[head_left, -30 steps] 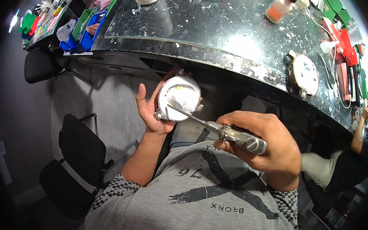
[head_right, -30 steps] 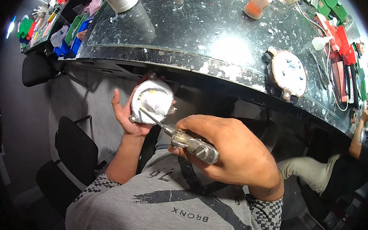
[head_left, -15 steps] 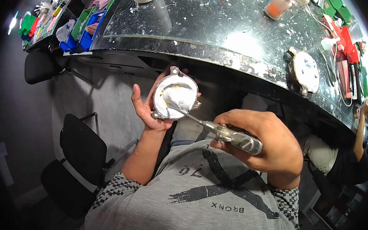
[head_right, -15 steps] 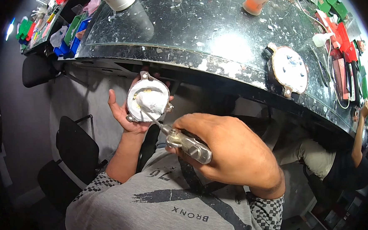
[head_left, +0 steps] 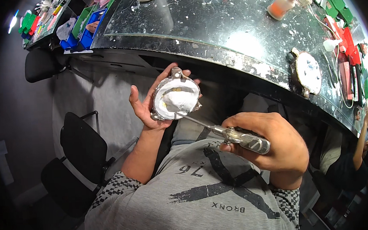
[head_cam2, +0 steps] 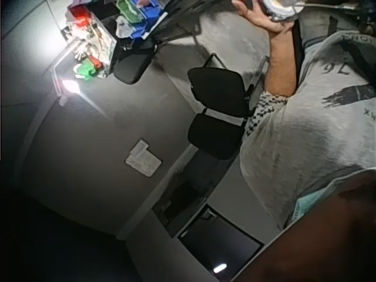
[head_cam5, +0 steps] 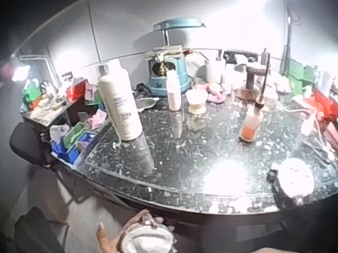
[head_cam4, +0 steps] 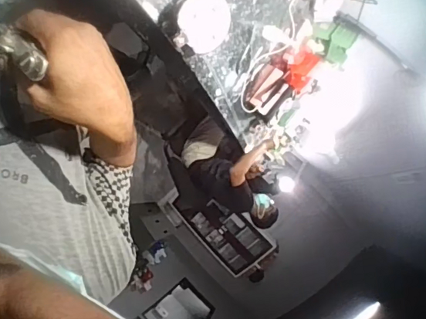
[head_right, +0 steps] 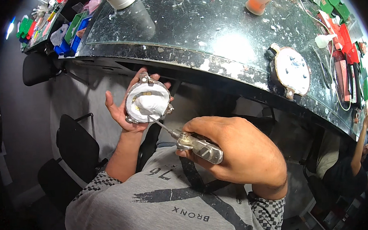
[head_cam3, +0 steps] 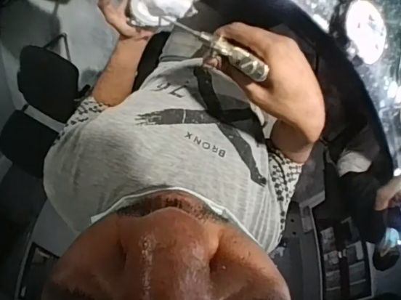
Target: The person applies a liquid from bottles onto dental models inside articulators using a brush and then dries the surfaces using a compressed air tool.
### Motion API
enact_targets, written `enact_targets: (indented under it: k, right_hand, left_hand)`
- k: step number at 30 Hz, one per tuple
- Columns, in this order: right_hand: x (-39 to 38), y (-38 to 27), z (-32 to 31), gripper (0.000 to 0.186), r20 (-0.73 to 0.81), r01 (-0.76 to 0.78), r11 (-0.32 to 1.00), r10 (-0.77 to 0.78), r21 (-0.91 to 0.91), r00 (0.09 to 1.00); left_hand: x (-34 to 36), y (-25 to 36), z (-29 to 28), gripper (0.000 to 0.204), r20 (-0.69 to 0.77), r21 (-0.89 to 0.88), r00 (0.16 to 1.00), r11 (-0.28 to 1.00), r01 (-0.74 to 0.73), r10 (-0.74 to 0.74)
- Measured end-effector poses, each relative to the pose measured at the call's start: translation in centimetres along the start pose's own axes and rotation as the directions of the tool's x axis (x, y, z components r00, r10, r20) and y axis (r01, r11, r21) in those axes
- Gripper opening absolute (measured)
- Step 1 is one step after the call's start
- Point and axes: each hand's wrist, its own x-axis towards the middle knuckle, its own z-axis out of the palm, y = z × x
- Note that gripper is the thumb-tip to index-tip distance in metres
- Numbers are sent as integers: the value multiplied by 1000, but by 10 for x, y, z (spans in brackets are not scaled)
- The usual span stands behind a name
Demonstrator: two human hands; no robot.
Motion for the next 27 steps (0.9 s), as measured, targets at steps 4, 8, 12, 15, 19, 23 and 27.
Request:
enact_targets:
  k: [4, 8, 12, 15, 19, 23, 27]
  right_hand:
    - [2, 3, -2, 32, 14, 28, 1000, -28, 14, 1000]
    - [2, 4, -4, 31, 19, 2, 1000, -3, 29, 1000]
    - [1, 7, -8, 32, 45, 0, 999, -3, 53, 999]
    - [3, 10, -4, 32, 27, -10, 997, 8, 80, 1000]
    - [1, 10, -12, 32, 106, -12, 991, -2, 133, 994]
    - [-14, 32, -23, 35, 174, 164, 980, -182, 113, 968]
    - [-37, 47, -24, 37, 104, -77, 972, 56, 220, 993]
  left_hand:
    - [0, -1, 0, 110, 64, -8, 998, 1000, 17, -16]
    - [2, -1, 0, 112, 86, 5, 996, 1000, 27, -27]
    - [2, -2, 2, 112, 71, 23, 997, 999, 32, -34]
    - [1, -2, 2, 112, 58, 22, 998, 999, 26, -28]
    - [3, -3, 5, 112, 72, 21, 997, 1000, 23, -25]
    - [4, -4, 8, 111, 77, -28, 997, 999, 23, -21]
    - [7, -3, 8, 111, 84, -36, 996, 999, 20, -17]
